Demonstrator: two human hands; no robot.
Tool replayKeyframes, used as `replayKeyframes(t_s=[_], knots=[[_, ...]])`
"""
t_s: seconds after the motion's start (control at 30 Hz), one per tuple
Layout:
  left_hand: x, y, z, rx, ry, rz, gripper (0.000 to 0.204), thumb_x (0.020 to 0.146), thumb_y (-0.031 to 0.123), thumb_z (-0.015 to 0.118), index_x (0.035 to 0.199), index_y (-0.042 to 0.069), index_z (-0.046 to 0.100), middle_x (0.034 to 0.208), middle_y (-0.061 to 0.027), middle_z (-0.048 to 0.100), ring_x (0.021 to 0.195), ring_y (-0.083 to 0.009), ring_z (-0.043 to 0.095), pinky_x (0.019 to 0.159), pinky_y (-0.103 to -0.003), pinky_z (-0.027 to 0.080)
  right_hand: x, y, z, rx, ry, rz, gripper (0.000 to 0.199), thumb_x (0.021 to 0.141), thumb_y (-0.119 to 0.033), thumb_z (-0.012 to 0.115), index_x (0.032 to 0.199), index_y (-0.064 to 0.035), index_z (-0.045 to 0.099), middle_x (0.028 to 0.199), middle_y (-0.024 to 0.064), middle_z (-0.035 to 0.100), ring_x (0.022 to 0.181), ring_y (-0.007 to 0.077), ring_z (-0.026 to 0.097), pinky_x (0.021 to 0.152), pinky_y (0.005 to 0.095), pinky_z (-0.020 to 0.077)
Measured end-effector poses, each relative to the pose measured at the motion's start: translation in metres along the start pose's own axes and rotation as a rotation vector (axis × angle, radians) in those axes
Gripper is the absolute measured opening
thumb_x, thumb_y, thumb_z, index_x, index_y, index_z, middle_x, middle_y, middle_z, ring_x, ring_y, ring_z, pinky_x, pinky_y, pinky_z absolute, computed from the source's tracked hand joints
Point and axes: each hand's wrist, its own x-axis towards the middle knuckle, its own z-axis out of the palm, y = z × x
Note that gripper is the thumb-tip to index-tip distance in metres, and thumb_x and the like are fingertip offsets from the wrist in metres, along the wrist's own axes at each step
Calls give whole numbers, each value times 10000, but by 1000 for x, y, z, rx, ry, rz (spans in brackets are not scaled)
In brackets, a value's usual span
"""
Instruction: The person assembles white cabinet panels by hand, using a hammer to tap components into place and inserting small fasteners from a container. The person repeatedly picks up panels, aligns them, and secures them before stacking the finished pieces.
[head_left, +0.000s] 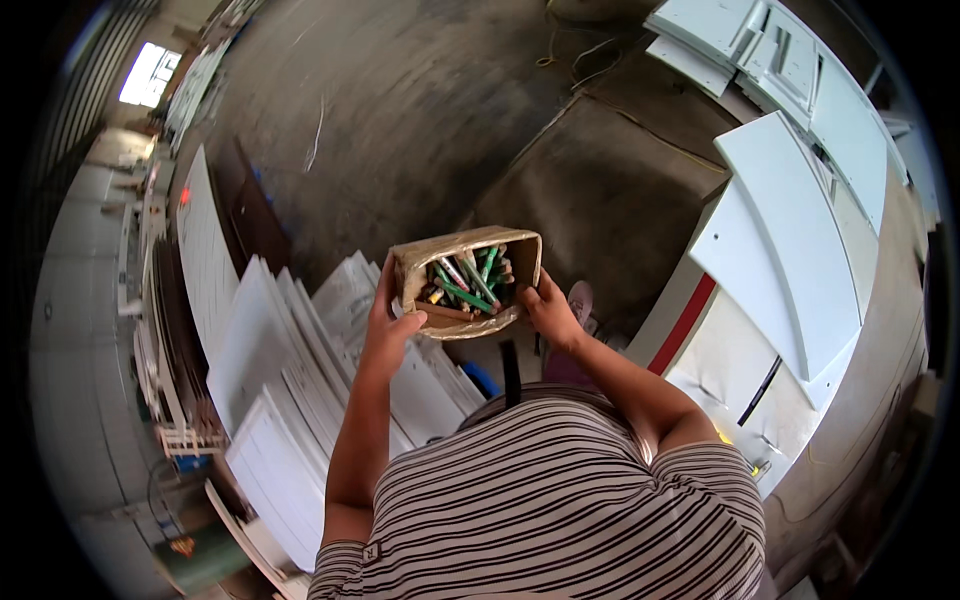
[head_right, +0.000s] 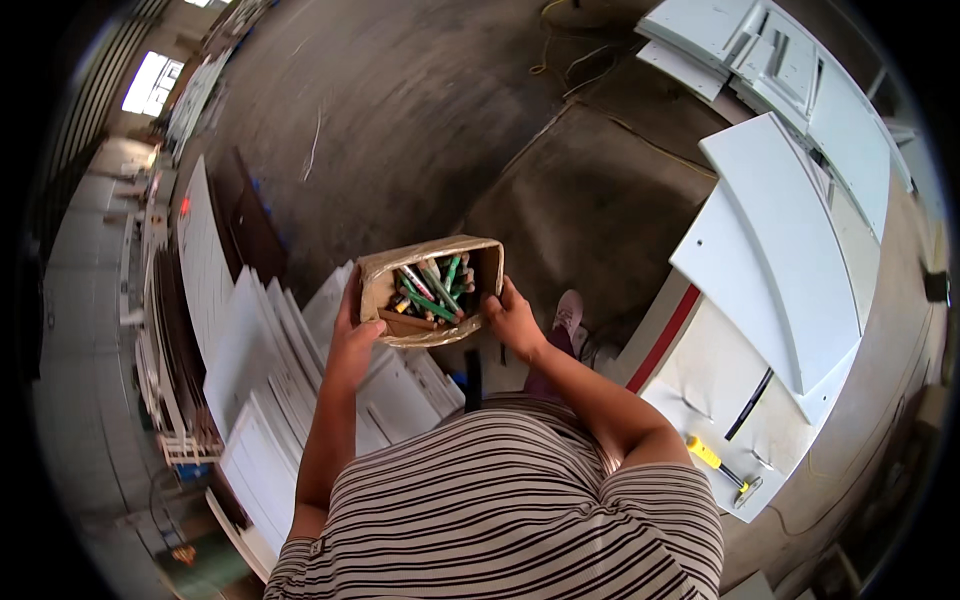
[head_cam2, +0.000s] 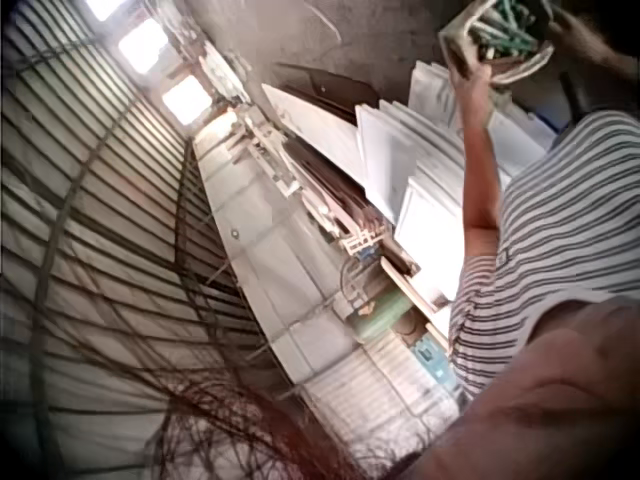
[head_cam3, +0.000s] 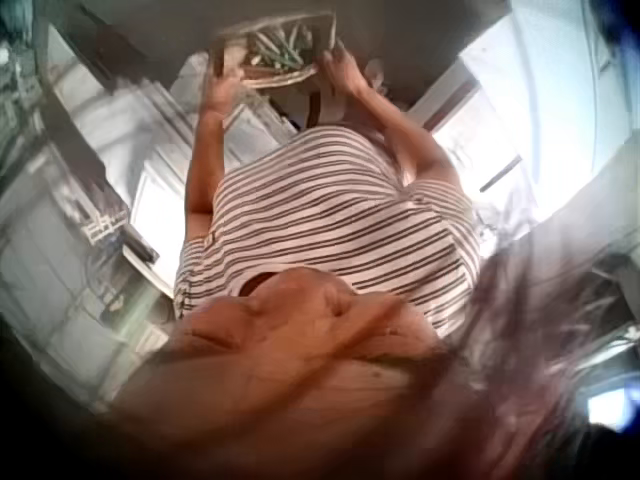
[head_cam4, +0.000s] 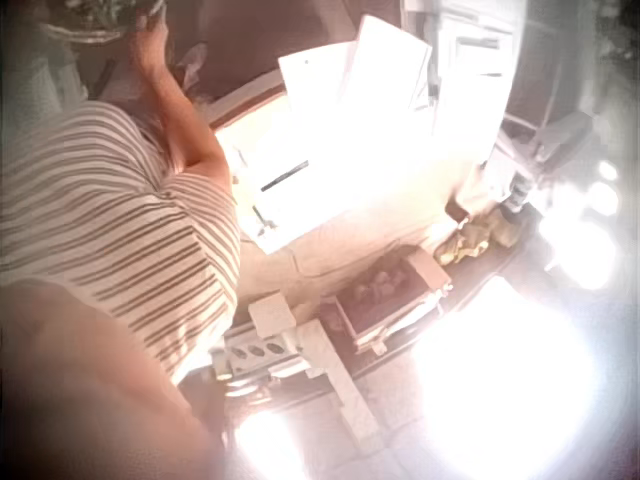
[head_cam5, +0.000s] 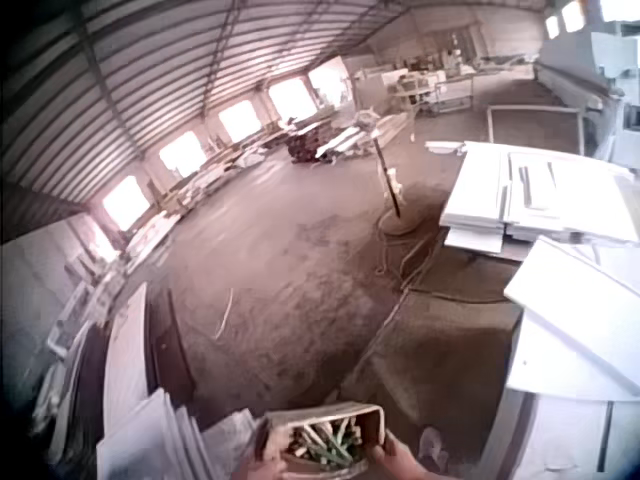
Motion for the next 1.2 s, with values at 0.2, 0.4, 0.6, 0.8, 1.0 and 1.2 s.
replayKeyframes(t_s=[0.2,0.4,0.6,0.8,1.0,1.2], knots=[[134,39,33,-77,-158,28,974,658,238,674,1495,5,233,1475,-147,356,1378,-261,331,1129,-362,250,77,-90,-43,-189,145,111,403,910,-177,498,1272,-3,468,953,196,664,876,204,643,794,346,498],[199,53,64,-16,-171,42,1014,673,291,710,1497,-2,194,1470,-160,334,1362,-267,335,1110,-379,285,126,-113,-74,-156,236,31,344,909,-155,514,1216,0,496,818,181,646,736,228,652,678,368,500],[223,6,85,-447,-240,-44,864,789,155,619,1503,70,140,1455,-114,317,1347,-245,338,1102,-411,300,135,-188,-106,-533,364,-112,275,872,-95,543,1127,6,526,771,249,620,760,445,616,654,396,500],[266,6,140,-762,-568,1,811,846,275,652,1484,74,193,1475,-102,289,1346,-222,336,1089,-415,308,136,-204,-163,-532,571,-129,247,869,-114,531,1079,17,544,732,204,618,664,318,620,622,353,484],[281,-120,129,259,-628,-589,726,897,283,629,1474,51,255,1460,-128,328,1344,-227,338,1076,-397,333,130,-196,-195,72,781,-73,209,902,-144,492,1023,8,569,691,-2,530,616,64,473,543,257,420],[358,-136,130,547,-948,-682,717,905,299,619,1473,53,258,1435,-127,359,1320,-228,366,1066,-396,344,117,-195,-197,8,1088,-78,223,871,-145,509,1016,7,583,724,100,596,671,137,551,620,332,477]])
